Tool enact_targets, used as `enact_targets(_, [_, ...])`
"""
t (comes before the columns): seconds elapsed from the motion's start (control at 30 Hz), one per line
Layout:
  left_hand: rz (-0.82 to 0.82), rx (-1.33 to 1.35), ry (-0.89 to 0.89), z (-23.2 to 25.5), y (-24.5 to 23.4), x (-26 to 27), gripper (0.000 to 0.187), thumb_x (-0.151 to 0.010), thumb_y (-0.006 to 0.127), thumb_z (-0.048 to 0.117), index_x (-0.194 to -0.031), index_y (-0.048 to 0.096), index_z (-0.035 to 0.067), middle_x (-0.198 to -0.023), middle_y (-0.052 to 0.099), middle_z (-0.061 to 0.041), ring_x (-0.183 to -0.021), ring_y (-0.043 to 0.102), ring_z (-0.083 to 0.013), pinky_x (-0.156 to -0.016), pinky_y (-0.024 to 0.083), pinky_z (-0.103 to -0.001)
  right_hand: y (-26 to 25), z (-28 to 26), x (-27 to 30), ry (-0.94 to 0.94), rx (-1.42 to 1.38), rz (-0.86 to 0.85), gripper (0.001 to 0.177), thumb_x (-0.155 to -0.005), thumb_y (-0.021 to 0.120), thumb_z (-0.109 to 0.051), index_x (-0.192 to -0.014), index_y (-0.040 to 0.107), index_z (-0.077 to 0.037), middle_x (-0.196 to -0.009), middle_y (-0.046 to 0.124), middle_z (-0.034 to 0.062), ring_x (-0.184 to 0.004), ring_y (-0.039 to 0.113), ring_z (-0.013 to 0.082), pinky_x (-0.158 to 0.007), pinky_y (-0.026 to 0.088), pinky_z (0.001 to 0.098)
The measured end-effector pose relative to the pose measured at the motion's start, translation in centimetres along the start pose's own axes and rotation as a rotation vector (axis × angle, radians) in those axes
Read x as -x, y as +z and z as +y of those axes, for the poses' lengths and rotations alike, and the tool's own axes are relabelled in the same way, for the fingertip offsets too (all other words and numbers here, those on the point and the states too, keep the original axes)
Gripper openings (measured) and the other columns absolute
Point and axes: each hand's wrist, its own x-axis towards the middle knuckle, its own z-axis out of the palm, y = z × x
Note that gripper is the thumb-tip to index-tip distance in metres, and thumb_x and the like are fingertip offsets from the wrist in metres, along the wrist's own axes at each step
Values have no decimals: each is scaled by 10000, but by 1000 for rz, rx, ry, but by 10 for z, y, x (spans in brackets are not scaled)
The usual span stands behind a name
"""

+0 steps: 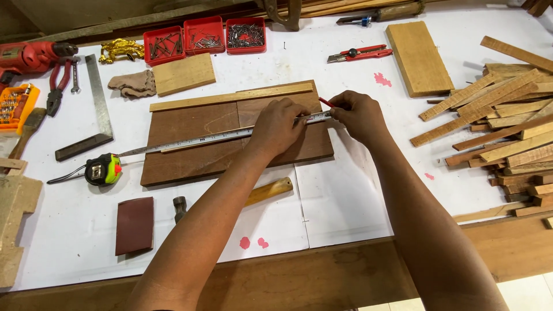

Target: Measure and mark a piece of wood for cutting using a tape measure, L-square, and pencil.

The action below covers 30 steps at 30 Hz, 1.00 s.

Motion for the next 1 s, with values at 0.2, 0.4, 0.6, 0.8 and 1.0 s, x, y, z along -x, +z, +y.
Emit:
enact_targets(0.2, [-37, 4, 60, -7, -5, 11, 221, -943, 735, 267, -1100, 746, 112, -1029, 688, -70, -962, 657, -270, -840, 551, -444, 3, -9, 4, 91, -34, -58, 202, -918, 749, -174, -1099, 769, -87, -861, 778, 54, -709, 704, 107, -652, 569, 269])
enact_targets(0.4, [47, -117, 170, -6, -26, 24, 197, -886, 765, 265, -1030, 758, 131, -991, 688, -49, -943, 661, -263, -835, 542, -434, 5, -16, 14, 59, -22, -103, 204, -914, 750, -161, -1101, 766, -83, -831, 759, 54, -711, 677, 102, -622, 536, 274])
enact_targets(0.6, [26, -194, 140, -26, -45, 43, 189, -897, 765, 290, -1018, 770, 145, -960, 721, -21, -895, 696, -233, -803, 561, -422, 7, -16, 16, 24, 41, -100, 224, -917, 757, -183, -1118, 750, -85, -838, 759, 56, -722, 692, 103, -638, 545, 270])
enact_targets(0.8, [33, -159, 118, -31, -48, 53, 152, -923, 755, 280, -995, 784, 149, -969, 738, 3, -861, 720, -208, -723, 597, -372, 12, -12, 13, -5, 66, -76, 222, -886, 778, -189, -1078, 764, -79, -868, 755, 30, -768, 693, 91, -678, 550, 259])
enact_targets(1.0, [70, -148, 81, -29, -42, 56, 135, -922, 759, 270, -953, 794, 143, -963, 729, -4, -847, 731, -203, -719, 608, -364, 12, -39, 16, -85, -71, 105, 217, -962, 761, -215, -1101, 727, -52, -825, 677, 38, -707, 574, 105, -617, 491, 275])
